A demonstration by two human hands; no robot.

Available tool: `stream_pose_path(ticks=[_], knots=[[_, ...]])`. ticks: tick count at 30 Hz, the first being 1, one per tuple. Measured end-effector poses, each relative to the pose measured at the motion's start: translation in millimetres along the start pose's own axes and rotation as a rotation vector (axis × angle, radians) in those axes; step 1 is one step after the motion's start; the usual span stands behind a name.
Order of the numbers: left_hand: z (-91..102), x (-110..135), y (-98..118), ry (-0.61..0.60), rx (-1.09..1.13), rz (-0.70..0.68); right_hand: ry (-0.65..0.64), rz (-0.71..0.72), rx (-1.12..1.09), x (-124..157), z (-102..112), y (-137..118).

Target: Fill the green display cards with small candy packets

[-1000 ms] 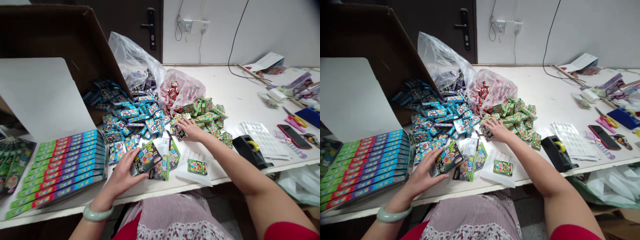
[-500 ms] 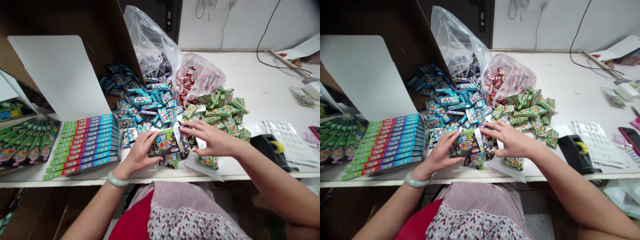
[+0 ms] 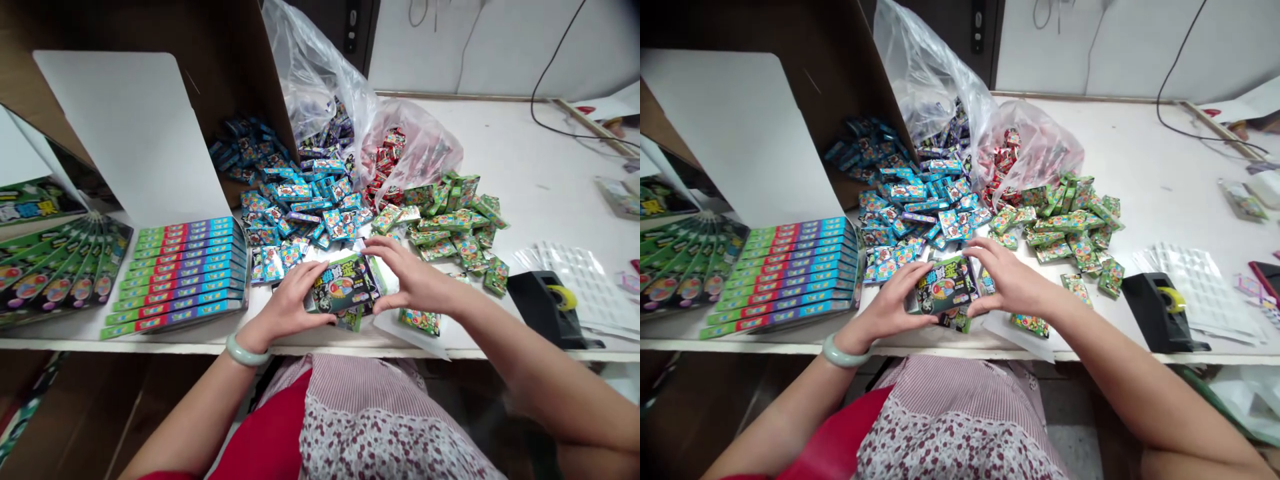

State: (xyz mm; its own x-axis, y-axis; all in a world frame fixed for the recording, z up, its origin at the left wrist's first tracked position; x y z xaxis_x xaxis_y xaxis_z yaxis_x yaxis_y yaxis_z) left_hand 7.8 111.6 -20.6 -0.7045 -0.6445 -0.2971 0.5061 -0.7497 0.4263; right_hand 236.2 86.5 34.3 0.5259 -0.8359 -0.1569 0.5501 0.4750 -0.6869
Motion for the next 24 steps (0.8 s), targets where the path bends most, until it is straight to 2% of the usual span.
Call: stream_pose_path(ticks=[3,6,9,11,15,18,21,24], knots=[[-1.3,5.2,-3.4,0.050,-0.043,0.041,0.133,-0.089,-0.013,11.2,-22.0,2.1],[-1.7,11.2,-7.5,0.036,-0.061,0.064,0.151,-0.097,-0.086,11.7,-39.8,10.9],[0.9,18.3,-14.1,0.023,-0.086,0.121,0.284,-0.144,-0.130,-10.3,-32.7,37.3],[3.6,22.8,-17.2,0.032,-0.093,0.161,0.341,-0.179,-0.059,-37.1,-23.9,56.9],[6.2,30.0,-17.7,0.043,-0.084,0.202,0.129,-0.122,0.234,-96.7,-32.3,77.7],[8.7,37.0,-20.3,0.065,-0.097,0.222,0.102,-0.107,0.296,-117.6,-45.6,84.1],[13.0,44.2,-27.0,0.091,-0.115,0.240,0.164,-0.111,0.281,-112.7,-49.5,87.4],[15.3,45.7,-33.0,0.081,-0.113,0.245,0.277,-0.144,0.270,-88.1,-37.9,85.5]])
Point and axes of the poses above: each hand's wrist, its own x-axis away from the middle knuckle, its own z-axis out of the back of the hand, y = z × x, the point moved 4 cm from there along -x, towards the middle knuckle, and after that the axes turned 12 degrees about -x, right-handed, at the moved point
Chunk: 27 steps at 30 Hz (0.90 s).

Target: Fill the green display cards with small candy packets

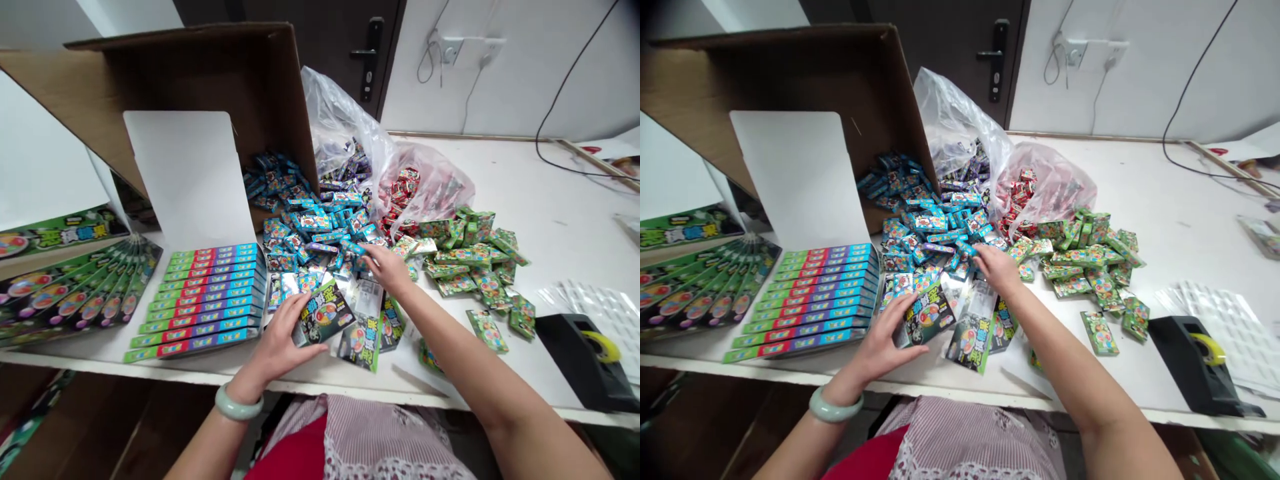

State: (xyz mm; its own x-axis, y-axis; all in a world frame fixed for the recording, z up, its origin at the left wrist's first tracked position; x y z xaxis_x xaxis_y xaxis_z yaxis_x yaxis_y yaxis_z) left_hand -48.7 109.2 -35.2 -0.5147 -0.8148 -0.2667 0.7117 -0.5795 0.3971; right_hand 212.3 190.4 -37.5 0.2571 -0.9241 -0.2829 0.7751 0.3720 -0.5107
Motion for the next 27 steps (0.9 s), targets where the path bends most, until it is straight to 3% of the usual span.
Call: stream_pose_path(ticks=[2,5,8,13,18,21,24,27], knots=[[-0.7,-3.5,-1.1,-0.004,0.004,-0.004,0.087,0.008,-0.045,19.2,20.3,-1.8],[-5.6,-10.9,2.8,-0.012,0.002,-0.041,0.165,0.156,-0.133,50.7,52.4,-17.8],[-12.2,-17.0,10.5,-0.026,0.011,-0.073,0.069,0.294,-0.104,77.0,70.6,-38.7],[-15.7,-22.0,25.3,-0.059,0.069,-0.113,-0.160,0.366,-0.112,100.9,73.3,-55.3],[-10.5,-19.2,33.5,-0.122,0.145,-0.218,-0.347,0.303,-0.361,104.5,74.5,-53.6],[-9.5,-16.2,32.8,-0.147,0.149,-0.225,-0.425,0.143,-0.409,102.8,74.8,-53.7],[-11.3,-15.1,32.3,-0.103,0.080,-0.208,-0.397,-0.029,-0.416,101.0,72.1,-57.8],[-13.5,-15.6,33.6,-0.013,-0.017,-0.189,-0.288,-0.175,-0.409,99.1,67.3,-58.1]])
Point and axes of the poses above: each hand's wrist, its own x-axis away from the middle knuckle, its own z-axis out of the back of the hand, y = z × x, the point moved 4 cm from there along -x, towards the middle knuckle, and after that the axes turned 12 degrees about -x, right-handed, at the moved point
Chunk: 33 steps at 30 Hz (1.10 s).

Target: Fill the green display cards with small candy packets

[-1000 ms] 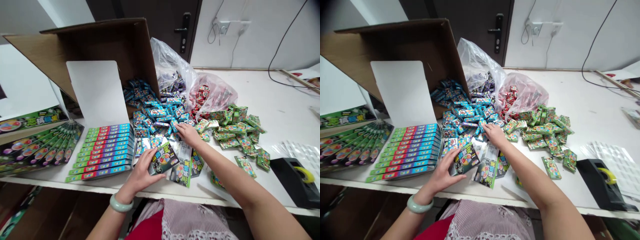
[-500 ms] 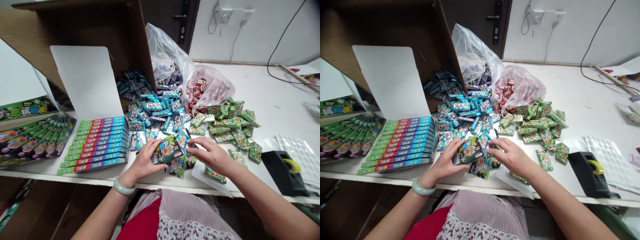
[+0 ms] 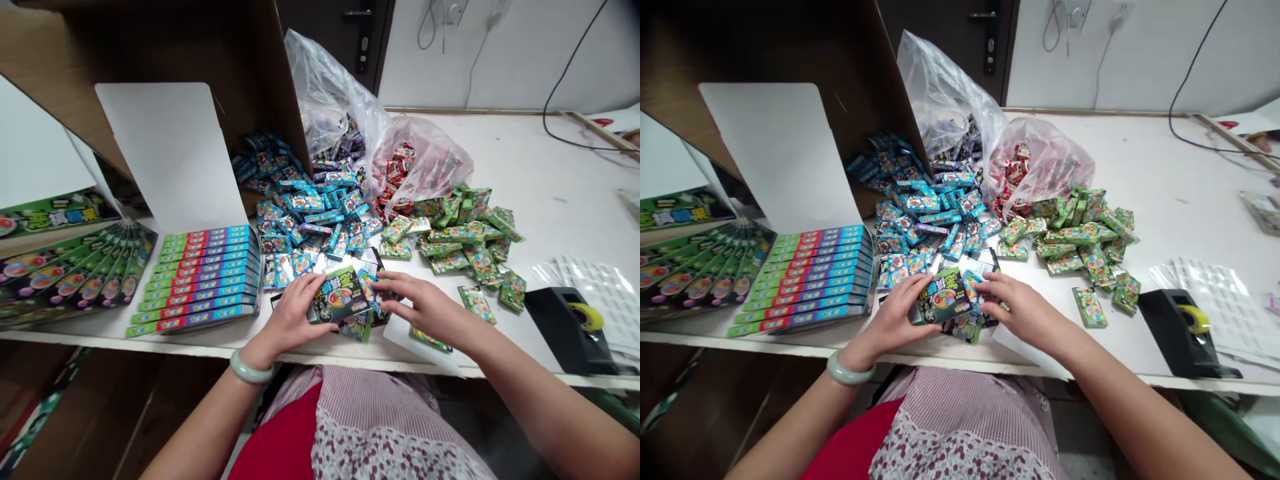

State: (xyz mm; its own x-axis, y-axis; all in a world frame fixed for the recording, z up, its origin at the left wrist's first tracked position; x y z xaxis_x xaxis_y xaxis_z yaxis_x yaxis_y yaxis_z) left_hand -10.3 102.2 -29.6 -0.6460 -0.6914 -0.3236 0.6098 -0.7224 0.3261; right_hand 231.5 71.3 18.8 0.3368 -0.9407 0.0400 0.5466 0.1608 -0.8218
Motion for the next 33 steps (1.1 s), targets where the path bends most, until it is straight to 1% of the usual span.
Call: stream_pose_path(ticks=[2,4,6,9,10,11,12,15,17,21,22,25,28,31,33], knots=[[-1.8,-0.7,2.0,0.015,-0.039,-0.023,0.093,-0.067,-0.017,-1.5,0.8,5.3],[-3.1,-0.7,2.9,0.013,-0.057,-0.049,0.155,-0.115,-0.056,-1.4,4.3,11.8],[-3.4,0.0,1.4,0.023,-0.057,-0.034,0.240,-0.135,-0.153,0.3,10.3,16.7],[-3.7,1.2,-1.0,0.053,-0.028,0.027,0.451,-0.081,-0.353,3.5,19.4,17.5],[-4.1,1.2,-0.8,0.057,-0.016,0.038,0.502,-0.048,-0.398,3.8,20.5,16.1],[-4.8,1.0,0.2,0.054,-0.005,0.036,0.523,-0.026,-0.419,3.2,20.1,14.5],[-5.2,0.5,1.6,0.048,0.004,0.025,0.513,-0.020,-0.417,1.9,18.5,13.1],[-4.3,-1.3,5.4,0.025,0.007,-0.014,0.408,-0.056,-0.352,-2.9,12.3,11.0],[-1.9,-2.0,6.4,0.014,0.002,-0.036,0.364,-0.078,-0.338,-4.5,10.5,11.6],[0.0,-1.8,7.0,-0.011,0.016,-0.069,0.386,-0.102,-0.403,-4.1,9.0,14.8],[-0.4,-1.6,7.0,-0.006,0.016,-0.065,0.370,-0.113,-0.400,-3.9,7.5,15.2],[-3.6,-1.1,7.1,0.019,0.008,-0.046,0.261,-0.142,-0.315,-3.9,2.7,14.2],[-7.2,-1.0,8.2,0.020,0.015,-0.036,0.183,-0.163,-0.244,-5.8,2.5,12.3],[-6.8,-1.7,7.6,0.024,0.015,-0.010,0.156,-0.165,-0.240,-9.4,4.5,10.5],[-4.1,-2.2,6.4,0.035,0.004,0.011,0.188,-0.148,-0.278,-10.8,6.8,9.5]])
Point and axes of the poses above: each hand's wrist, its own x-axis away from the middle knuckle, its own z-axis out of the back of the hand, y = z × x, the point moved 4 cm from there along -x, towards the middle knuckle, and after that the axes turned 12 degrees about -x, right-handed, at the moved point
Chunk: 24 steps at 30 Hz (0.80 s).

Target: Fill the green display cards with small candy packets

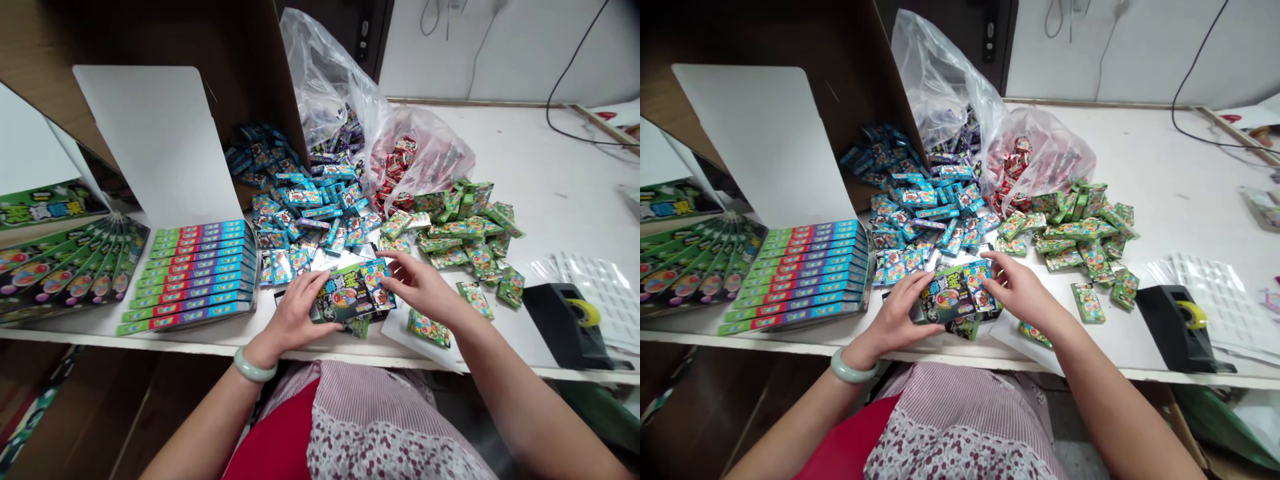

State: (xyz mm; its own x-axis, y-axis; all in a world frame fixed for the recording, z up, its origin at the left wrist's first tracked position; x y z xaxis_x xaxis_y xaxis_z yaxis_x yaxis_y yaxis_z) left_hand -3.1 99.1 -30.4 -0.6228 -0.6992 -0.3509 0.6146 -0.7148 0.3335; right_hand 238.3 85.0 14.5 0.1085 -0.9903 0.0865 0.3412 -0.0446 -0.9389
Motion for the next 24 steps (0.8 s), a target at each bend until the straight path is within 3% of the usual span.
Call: stream_pose_path(ticks=[2,8,14,17,20,24], knots=[[3.2,-0.5,-0.2,0.009,-0.008,0.002,0.012,0.006,-0.049,-0.4,1.2,-0.6],[3.4,-2.7,5.4,-0.047,0.033,-0.083,-0.189,-0.017,-0.021,-5.8,-8.7,3.0],[1.9,-5.1,0.0,0.029,0.000,0.061,0.154,0.172,0.023,-6.2,-20.5,3.8],[3.7,-6.9,1.6,0.051,0.029,0.150,0.086,0.167,-0.005,-0.1,-34.6,2.0],[5.0,-14.1,6.8,0.044,0.200,0.244,0.041,0.068,-0.208,1.0,-39.9,2.0],[-3.9,-21.9,14.0,0.053,0.622,0.377,0.270,0.116,-0.451,2.3,-30.2,7.0]])
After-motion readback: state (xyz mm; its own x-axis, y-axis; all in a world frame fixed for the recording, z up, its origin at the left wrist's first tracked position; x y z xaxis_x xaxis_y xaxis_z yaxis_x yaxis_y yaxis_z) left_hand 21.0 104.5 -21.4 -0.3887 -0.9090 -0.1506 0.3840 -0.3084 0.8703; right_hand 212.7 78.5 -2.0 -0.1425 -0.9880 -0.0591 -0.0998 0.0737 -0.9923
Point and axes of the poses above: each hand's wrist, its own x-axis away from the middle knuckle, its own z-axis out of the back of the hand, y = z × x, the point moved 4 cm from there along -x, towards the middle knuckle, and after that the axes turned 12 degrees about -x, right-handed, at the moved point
